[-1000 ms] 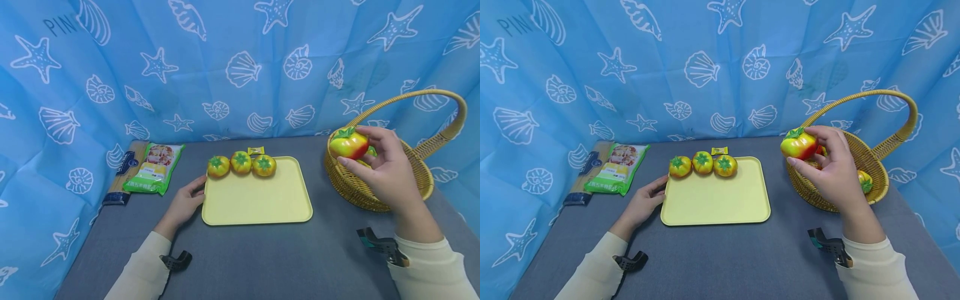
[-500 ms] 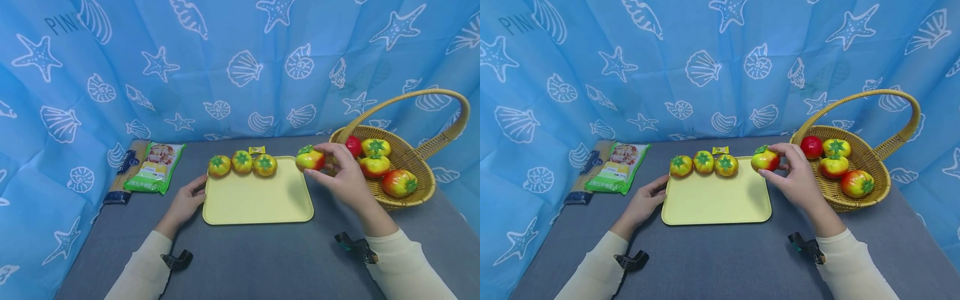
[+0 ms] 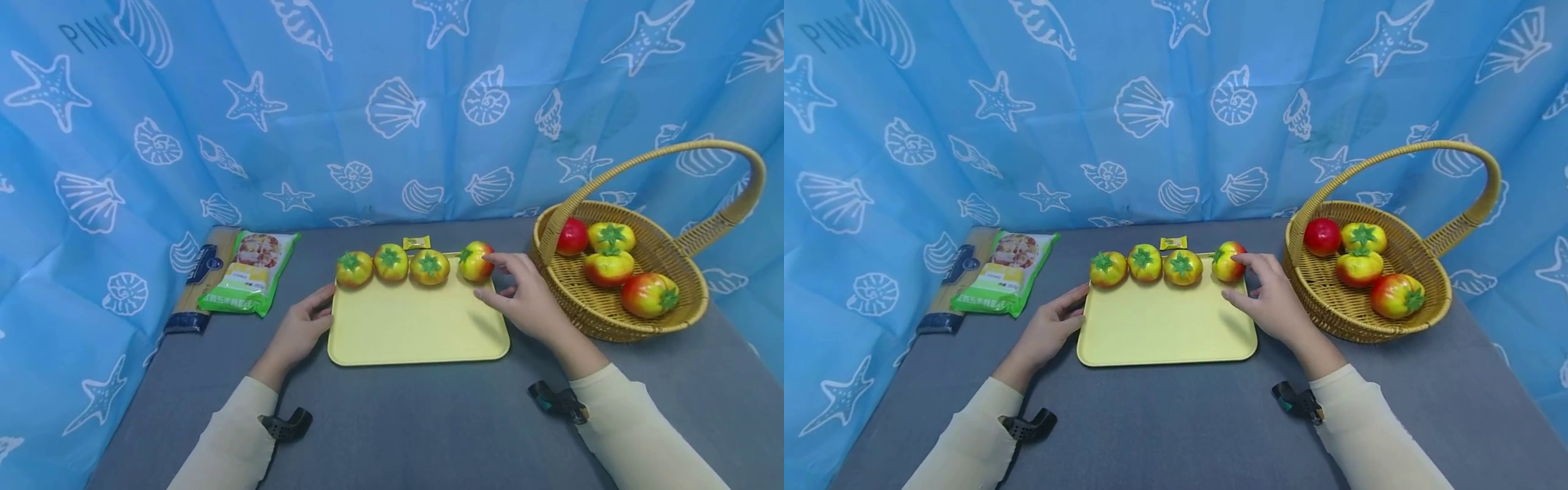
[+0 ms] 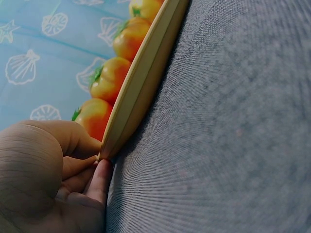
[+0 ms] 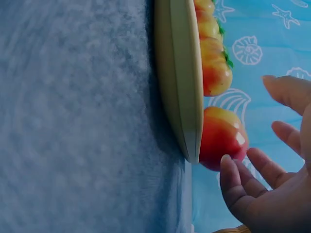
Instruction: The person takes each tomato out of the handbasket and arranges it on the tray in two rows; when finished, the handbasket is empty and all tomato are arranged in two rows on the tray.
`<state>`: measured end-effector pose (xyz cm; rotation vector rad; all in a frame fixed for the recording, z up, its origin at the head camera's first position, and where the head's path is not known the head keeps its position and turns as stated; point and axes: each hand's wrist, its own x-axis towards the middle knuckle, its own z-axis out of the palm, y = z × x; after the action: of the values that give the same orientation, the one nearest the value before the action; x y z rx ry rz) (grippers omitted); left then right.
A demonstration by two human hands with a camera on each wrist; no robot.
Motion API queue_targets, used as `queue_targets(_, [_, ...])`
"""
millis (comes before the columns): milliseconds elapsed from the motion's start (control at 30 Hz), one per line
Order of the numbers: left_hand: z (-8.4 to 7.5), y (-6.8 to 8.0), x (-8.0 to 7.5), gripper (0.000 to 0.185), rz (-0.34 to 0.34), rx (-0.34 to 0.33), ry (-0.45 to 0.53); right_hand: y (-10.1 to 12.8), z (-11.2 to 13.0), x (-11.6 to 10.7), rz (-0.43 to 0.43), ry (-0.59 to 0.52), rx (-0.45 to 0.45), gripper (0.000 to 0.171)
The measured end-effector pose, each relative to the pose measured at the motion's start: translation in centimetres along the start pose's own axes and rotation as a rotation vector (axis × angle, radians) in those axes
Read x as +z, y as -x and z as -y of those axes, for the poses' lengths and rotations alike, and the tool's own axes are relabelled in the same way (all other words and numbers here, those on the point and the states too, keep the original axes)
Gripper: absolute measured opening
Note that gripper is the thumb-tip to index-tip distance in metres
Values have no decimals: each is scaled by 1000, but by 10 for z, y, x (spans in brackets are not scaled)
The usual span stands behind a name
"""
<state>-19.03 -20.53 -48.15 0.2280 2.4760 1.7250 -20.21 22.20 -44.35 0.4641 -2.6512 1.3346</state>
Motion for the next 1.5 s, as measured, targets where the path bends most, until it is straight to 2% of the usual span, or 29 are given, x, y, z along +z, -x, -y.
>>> queue_targets(233, [2,0,-1,63,-8,5,14,-3,2,0,-5,13,-9,59])
queue_targets(467, [7,-2,1,62,-7,11,19,-3,14,-11,21,66,-17,56])
queue_targets(633, [9,-1,0,62,-16,4,24,-17,25,-9,53,90,7,59])
queue_targets(967, [7,0,3,62,-12,2,25,-45,13,12,80,286,95,53])
queue_targets(1267, [1,-2,3,63,0,-3,12,-50,1,15,74,194,146,58])
queue_targets(1500, [4,-1,0,63,-10,2,-3,-49,1,18,82,167,145,62])
